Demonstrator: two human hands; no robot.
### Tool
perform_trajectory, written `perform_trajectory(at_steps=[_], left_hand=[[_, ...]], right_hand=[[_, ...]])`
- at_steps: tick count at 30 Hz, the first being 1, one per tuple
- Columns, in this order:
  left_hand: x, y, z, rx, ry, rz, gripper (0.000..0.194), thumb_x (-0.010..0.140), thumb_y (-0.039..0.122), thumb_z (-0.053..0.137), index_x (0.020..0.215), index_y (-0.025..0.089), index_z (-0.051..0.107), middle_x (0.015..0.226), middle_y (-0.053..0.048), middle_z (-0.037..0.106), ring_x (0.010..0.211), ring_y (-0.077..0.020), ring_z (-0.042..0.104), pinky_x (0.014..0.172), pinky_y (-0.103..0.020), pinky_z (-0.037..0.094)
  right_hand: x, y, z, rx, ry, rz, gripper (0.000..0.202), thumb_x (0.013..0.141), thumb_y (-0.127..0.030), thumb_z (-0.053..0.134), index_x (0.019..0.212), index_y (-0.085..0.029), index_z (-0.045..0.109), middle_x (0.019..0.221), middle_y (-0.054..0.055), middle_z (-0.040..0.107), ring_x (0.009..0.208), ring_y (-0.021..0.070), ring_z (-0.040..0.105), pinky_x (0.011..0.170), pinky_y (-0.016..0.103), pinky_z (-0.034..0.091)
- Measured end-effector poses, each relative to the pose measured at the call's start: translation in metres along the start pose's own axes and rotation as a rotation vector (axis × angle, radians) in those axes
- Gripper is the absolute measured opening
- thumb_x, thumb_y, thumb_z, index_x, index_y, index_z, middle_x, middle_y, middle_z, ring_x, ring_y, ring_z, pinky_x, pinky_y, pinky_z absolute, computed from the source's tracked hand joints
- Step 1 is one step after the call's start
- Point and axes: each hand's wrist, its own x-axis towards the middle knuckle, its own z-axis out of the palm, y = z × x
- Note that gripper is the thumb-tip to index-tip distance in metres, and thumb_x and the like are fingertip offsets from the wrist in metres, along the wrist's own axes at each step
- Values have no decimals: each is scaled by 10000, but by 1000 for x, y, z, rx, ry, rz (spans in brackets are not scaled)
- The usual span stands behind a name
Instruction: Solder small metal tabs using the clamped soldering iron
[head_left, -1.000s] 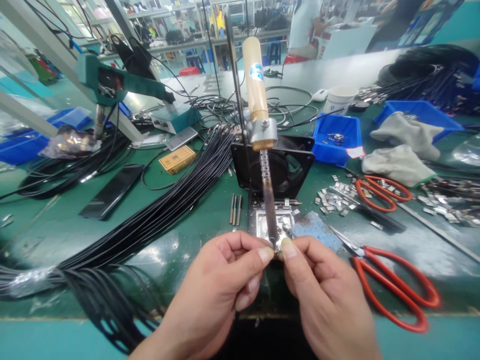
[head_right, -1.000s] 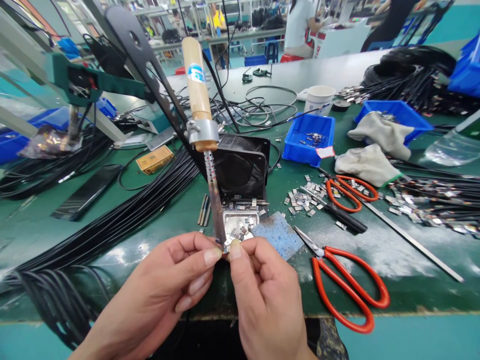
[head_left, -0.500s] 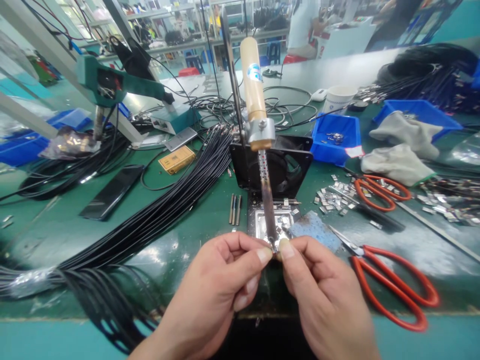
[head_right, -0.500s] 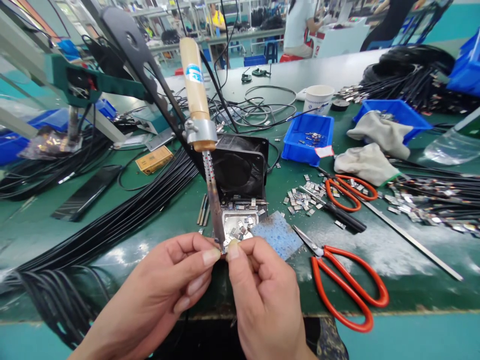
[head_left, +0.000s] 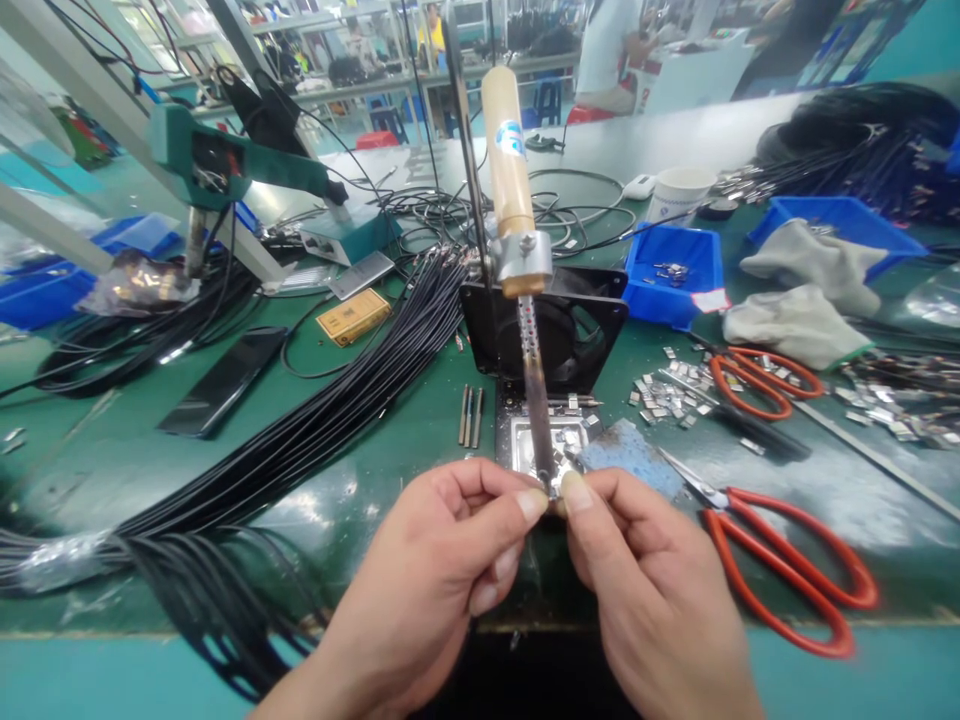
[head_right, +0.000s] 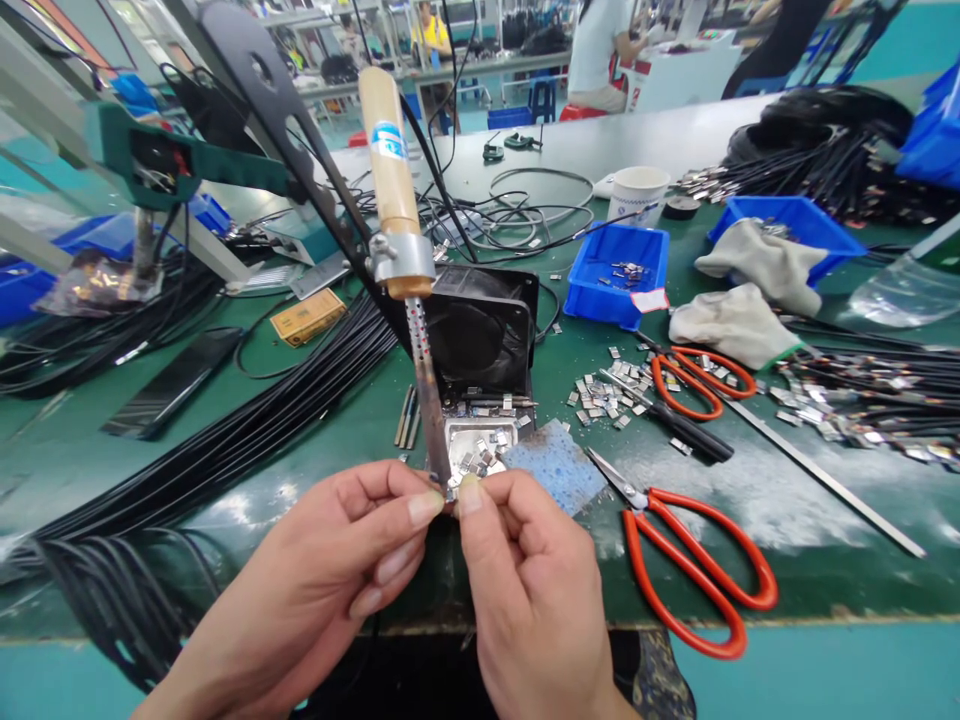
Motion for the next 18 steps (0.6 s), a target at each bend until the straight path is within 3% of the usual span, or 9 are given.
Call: perform_trajectory(at_steps=[8,14,18], left_hand=[[1,-1,-3,8,-9,4,282,848,340,767,788,126,595,529,43,412,473,-38,282,427,-153,219],[0,-2,-4,25,-10,8,288,841,341,768,765,127,592,532,33,423,468,-42,299,432,-167,213],[-1,-2,-4,34,-12,7,296,842,352,765,758,125,594,527,33,413,468,-43,296,436,-175,205]], right_hand=[[-1,-3,-2,-34,-32,12,356,1012,-428,546,779,-158,561,602,-32,369,535,76,328,456,195,295],[-6,-14,9,74,91,131,393,968,-468,602,727,-161,550,620,-22,384,586,95,314,525,246,262],[-7,-16,10,75,86,129,388,965,-475,605,737,-164,560,627,-26,376,595,93,305,536,252,252]])
